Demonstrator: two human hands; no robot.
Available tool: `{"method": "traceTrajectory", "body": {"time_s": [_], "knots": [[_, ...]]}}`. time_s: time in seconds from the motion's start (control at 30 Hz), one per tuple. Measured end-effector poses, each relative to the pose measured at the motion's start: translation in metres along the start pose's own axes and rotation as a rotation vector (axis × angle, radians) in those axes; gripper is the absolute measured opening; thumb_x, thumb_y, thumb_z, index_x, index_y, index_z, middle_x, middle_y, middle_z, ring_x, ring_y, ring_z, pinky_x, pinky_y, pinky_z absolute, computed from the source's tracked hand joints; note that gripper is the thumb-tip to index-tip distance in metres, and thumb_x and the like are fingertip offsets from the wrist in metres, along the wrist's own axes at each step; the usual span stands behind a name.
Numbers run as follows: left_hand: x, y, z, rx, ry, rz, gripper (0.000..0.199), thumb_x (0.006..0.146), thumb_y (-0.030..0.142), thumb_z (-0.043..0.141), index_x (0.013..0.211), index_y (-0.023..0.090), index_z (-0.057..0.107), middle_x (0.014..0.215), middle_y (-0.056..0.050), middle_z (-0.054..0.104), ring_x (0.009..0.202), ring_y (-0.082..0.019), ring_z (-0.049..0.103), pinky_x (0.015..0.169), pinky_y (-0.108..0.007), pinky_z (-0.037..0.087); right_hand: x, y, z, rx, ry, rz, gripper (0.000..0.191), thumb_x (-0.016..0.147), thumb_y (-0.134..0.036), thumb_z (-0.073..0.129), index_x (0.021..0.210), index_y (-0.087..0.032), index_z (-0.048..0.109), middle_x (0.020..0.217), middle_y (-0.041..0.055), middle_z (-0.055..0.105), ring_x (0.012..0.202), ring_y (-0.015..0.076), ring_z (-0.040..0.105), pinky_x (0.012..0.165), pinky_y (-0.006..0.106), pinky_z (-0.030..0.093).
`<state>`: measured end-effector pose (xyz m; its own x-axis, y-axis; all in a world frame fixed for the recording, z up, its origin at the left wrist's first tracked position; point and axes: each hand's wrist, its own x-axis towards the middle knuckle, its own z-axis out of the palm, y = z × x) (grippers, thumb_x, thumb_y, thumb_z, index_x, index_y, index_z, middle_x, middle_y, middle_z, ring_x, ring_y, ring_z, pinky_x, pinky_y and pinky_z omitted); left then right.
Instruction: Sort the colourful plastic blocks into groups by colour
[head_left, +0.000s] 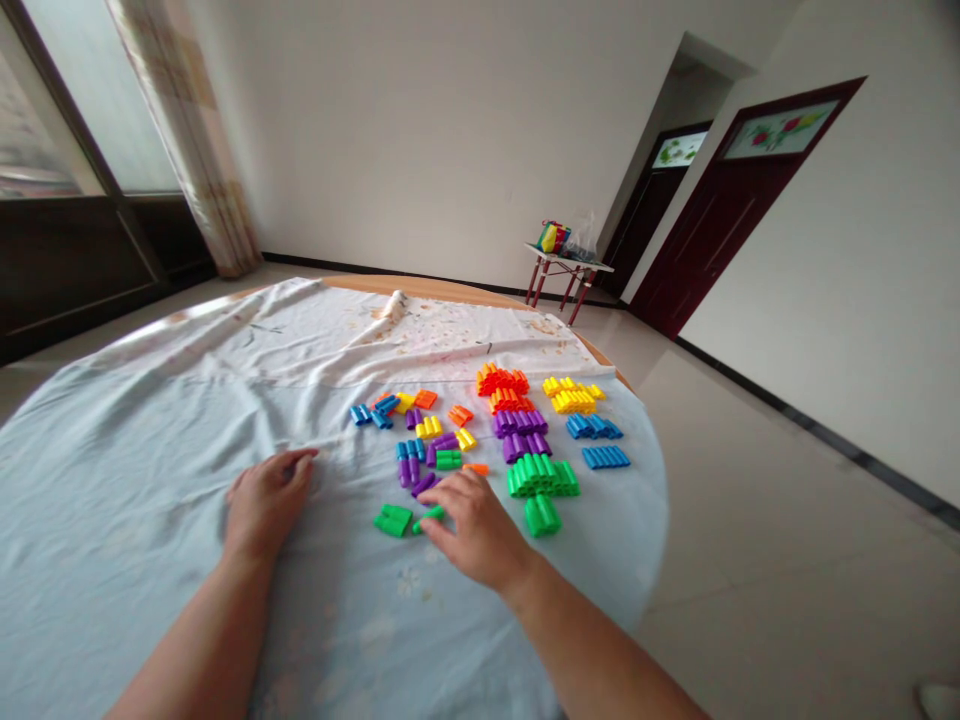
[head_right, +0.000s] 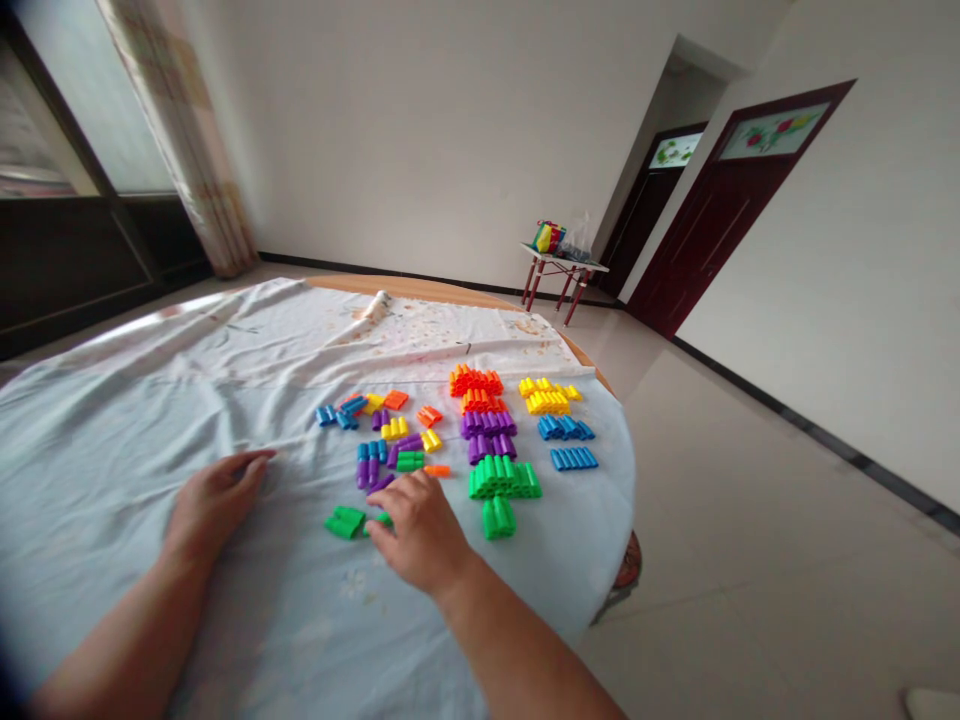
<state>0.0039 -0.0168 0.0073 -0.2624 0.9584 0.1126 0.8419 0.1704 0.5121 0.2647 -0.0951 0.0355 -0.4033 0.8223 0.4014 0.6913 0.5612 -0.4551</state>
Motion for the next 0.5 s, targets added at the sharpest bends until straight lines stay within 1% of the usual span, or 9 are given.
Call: {"method": "traceTrajectory", "body": {"time_s": [0.07, 0.17, 0.27, 0.33, 0.43, 0.5], "knots": [[0.000, -0.001, 0.000, 0.001, 0.007, 0.002, 0.044, 0.085, 0.041, 0.035, 0.108, 0.020, 0.066, 0.088, -0.007, 0.068, 0.080, -0.020, 0.059, 0.070, -0.029, 0.041, 0.004, -0.004, 0.015, -0.015, -0.079, 0.002, 0.027, 0.080, -0.032, 0.065, 0.105, -0.021, 0.063, 0.097, 0.0038, 0.064, 0.096, 0.0191, 0.053, 0.087, 0.033, 0.039], [0.001, -0.001, 0.000, 0.004, 0.008, -0.001, 0.044, 0.085, 0.041, 0.036, 0.108, 0.020, 0.066, 0.091, -0.008, 0.069, 0.083, -0.020, 0.059, 0.071, -0.030, 0.041, 0.008, -0.005, 0.028, -0.066, -0.144, 0.015, 0.034, 0.076, -0.035, 0.069, 0.106, -0.022, 0.063, 0.099, 0.0044, 0.063, 0.098, 0.0204, 0.051, 0.087, 0.034, 0.037], [0.002, -0.002, 0.000, 0.009, -0.002, 0.000, 0.043, 0.083, 0.041, 0.037, 0.108, 0.021, 0.066, 0.094, -0.006, 0.070, 0.089, -0.021, 0.060, 0.072, -0.030, 0.042, 0.008, -0.003, 0.032, -0.119, -0.151, 0.028, 0.028, 0.079, -0.031, 0.066, 0.105, -0.023, 0.063, 0.100, 0.0041, 0.062, 0.098, 0.0202, 0.050, 0.086, 0.034, 0.036], [0.004, -0.003, 0.000, 0.012, -0.003, 0.001, 0.043, 0.083, 0.041, 0.037, 0.108, 0.022, 0.067, 0.094, -0.007, 0.070, 0.093, -0.022, 0.059, 0.073, -0.030, 0.042, 0.008, -0.001, 0.034, -0.140, -0.142, 0.027, 0.025, 0.080, -0.030, 0.064, 0.104, -0.024, 0.062, 0.099, 0.0035, 0.062, 0.098, 0.0199, 0.049, 0.085, 0.034, 0.035], [0.009, -0.008, 0.003, 0.027, -0.006, 0.007, 0.046, 0.083, 0.044, 0.034, 0.109, 0.022, 0.066, 0.089, -0.008, 0.071, 0.093, -0.025, 0.060, 0.073, -0.031, 0.043, 0.007, 0.002, 0.038, -0.147, -0.126, 0.013, 0.028, 0.079, -0.034, 0.064, 0.106, -0.025, 0.061, 0.098, 0.0030, 0.060, 0.099, 0.0199, 0.048, 0.085, 0.034, 0.034], [0.011, -0.010, 0.005, 0.044, -0.009, 0.013, 0.048, 0.084, 0.046, 0.033, 0.109, 0.023, 0.066, 0.091, -0.008, 0.071, 0.095, -0.026, 0.060, 0.074, -0.033, 0.043, 0.006, 0.003, 0.040, -0.146, -0.118, 0.010, 0.030, 0.079, -0.036, 0.064, 0.107, -0.026, 0.061, 0.097, 0.0028, 0.060, 0.099, 0.0200, 0.048, 0.085, 0.034, 0.034]]}}
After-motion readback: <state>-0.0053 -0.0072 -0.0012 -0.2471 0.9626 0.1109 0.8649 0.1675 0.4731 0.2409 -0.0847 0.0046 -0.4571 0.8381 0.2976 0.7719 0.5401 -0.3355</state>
